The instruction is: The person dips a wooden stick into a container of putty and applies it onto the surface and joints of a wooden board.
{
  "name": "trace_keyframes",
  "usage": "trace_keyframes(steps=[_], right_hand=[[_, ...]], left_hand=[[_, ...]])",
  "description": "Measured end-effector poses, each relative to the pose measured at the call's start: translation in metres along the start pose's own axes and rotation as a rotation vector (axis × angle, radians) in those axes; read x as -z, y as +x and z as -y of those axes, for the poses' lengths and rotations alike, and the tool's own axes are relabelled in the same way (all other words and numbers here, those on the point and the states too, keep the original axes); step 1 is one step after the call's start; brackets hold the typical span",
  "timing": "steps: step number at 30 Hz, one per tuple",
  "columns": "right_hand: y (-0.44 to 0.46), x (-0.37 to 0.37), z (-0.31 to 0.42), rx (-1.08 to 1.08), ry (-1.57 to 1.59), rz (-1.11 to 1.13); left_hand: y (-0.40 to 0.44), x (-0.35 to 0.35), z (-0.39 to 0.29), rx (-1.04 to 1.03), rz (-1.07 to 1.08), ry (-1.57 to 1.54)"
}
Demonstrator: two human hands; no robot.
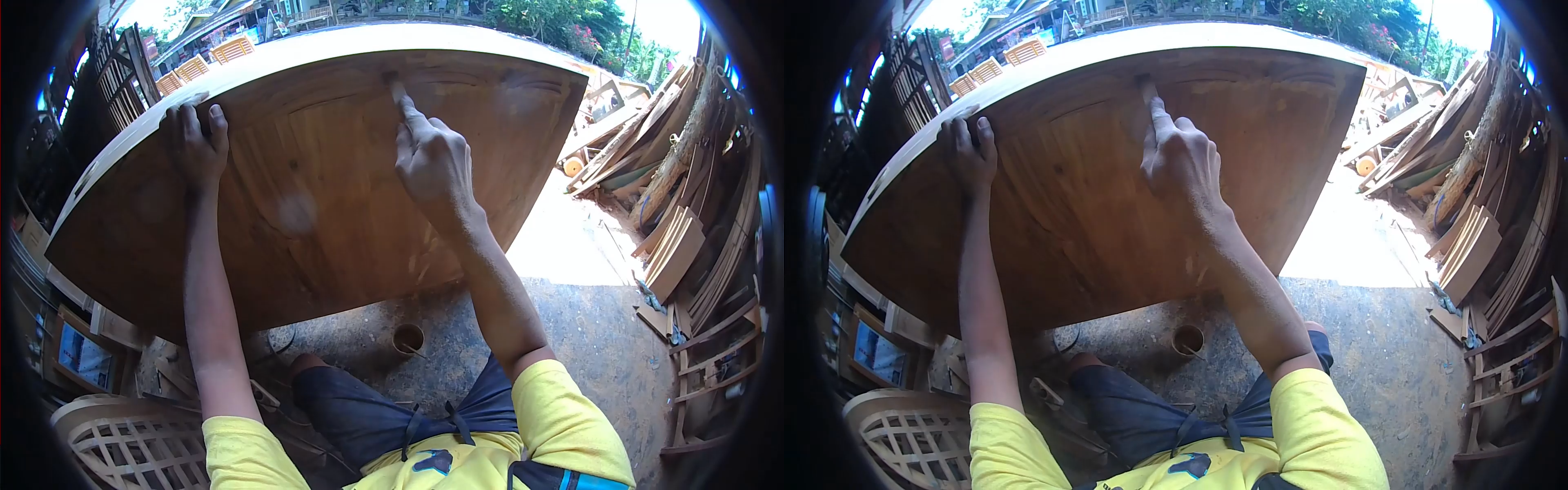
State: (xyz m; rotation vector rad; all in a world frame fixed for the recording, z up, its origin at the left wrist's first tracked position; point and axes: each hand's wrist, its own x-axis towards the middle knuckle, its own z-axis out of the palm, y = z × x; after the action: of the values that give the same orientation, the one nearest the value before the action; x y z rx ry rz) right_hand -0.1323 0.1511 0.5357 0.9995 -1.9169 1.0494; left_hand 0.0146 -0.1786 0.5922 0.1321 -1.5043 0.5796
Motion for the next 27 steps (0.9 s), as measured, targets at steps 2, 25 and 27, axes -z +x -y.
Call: trace_keyframes(steps=[2, 25, 27], right_hand=[[0.005, 0.004, 0.008, 0.006, 0.030, -0.056], [0.026, 0.018, -0.029, 0.302, -0.328, 0.018], [0.033, 0.033, -0.045, 0.307, -0.366, 0.040]], left_hand=[[0.000, -0.001, 0.000, -0.002, 0.001, 0.006], [0.001, 0.001, 0.003, -0.020, 0.011, -0.037], [-0.001, -0.001, 0.005, -0.016, 0.017, -0.018]])
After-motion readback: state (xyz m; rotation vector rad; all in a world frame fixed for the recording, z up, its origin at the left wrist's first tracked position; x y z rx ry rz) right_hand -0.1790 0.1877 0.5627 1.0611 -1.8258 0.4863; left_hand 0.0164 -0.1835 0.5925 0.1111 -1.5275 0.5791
